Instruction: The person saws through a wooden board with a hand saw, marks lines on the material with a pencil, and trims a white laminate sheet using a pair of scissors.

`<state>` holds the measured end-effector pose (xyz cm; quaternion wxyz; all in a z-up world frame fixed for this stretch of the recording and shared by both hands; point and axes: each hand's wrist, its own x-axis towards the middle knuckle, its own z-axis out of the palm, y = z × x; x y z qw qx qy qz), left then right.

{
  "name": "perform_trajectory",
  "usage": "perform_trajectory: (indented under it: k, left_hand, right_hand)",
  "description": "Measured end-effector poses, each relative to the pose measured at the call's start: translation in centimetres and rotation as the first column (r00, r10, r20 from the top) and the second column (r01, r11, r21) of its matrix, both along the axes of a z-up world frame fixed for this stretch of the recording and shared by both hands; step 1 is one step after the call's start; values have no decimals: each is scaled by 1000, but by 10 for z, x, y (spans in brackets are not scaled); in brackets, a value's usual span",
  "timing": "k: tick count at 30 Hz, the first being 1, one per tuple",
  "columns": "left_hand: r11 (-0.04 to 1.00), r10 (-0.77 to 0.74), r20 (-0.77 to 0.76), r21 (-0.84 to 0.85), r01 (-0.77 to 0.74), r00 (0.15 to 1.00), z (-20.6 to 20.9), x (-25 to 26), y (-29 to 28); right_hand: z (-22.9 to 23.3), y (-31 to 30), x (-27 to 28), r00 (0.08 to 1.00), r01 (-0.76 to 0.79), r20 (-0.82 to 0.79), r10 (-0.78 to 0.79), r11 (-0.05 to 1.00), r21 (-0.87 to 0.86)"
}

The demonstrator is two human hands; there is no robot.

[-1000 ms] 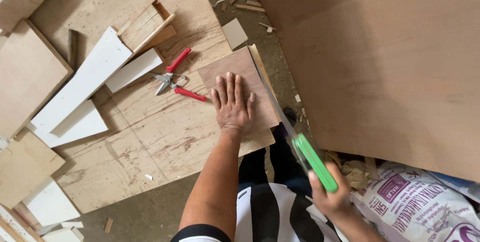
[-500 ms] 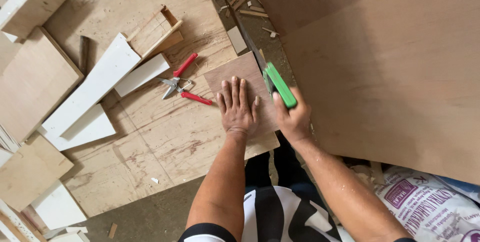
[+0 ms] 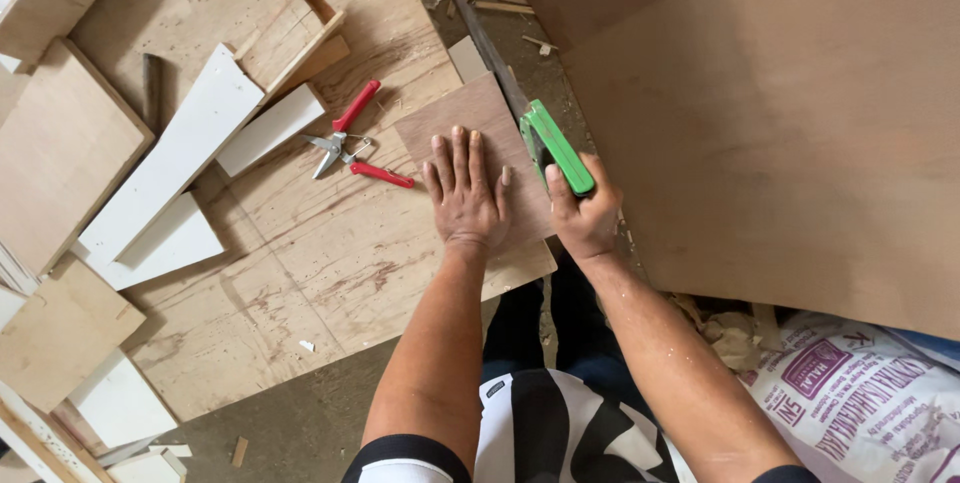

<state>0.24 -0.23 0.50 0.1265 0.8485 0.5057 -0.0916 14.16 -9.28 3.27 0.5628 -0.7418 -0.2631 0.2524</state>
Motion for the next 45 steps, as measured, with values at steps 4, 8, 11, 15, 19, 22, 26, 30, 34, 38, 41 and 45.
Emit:
perform_trajectory:
  k: [4, 8, 11, 15, 19, 22, 26, 30, 34, 38, 41, 45]
  left_hand:
    - [1000, 10, 0, -2, -10, 1000, 1, 0, 0]
    - [1000, 7, 22, 27, -7, 1000, 3, -1, -2]
    - [999, 3, 29, 39, -5, 1000, 4, 0, -2]
    - [1000, 2, 19, 21, -2, 1000, 5, 1, 0]
    - [1000, 4, -24, -11, -5, 1000, 7, 2, -1]
    - [1000, 7, -17, 1, -7, 1000, 7, -2, -3]
    - [999, -35, -10, 36, 35, 999, 0, 1, 2]
    - [1000, -4, -27, -15, 3, 1000, -1, 2, 3]
    - [1000, 5, -48, -17, -6, 999, -1, -2, 2]
    - [1000, -7, -44, -20, 6, 999, 1, 0, 1]
    - [1000, -2, -49, -13, 2, 999, 2, 1, 1]
    - [1000, -5, -47, 6, 6, 999, 2, 0, 0]
  right_hand:
    - [-5, -1, -2, 999, 17, 28, -16, 999, -32]
    - [-3, 1, -5, 992, -8, 129, 5, 1000, 27]
    - [2, 4, -3, 993, 10, 119, -13, 1000, 27]
    - [15, 17, 3, 997, 23, 76, -21, 1000, -22]
    - [46, 43, 24, 989, -16, 147, -2, 992, 122]
    - [84, 91, 79, 947, -29, 274, -169, 804, 594]
    - [128, 81, 143, 987, -124, 154, 36, 780, 614]
    - [108, 1, 92, 990, -120, 117, 78, 904, 410]
    - [83, -89, 38, 998, -62, 20, 60, 988, 143]
    - [94, -149, 17, 997, -77, 2, 77, 997, 7]
    - [99, -176, 7, 997, -75, -26, 74, 996, -46]
    - [98, -209, 0, 994, -95, -68, 86, 987, -127]
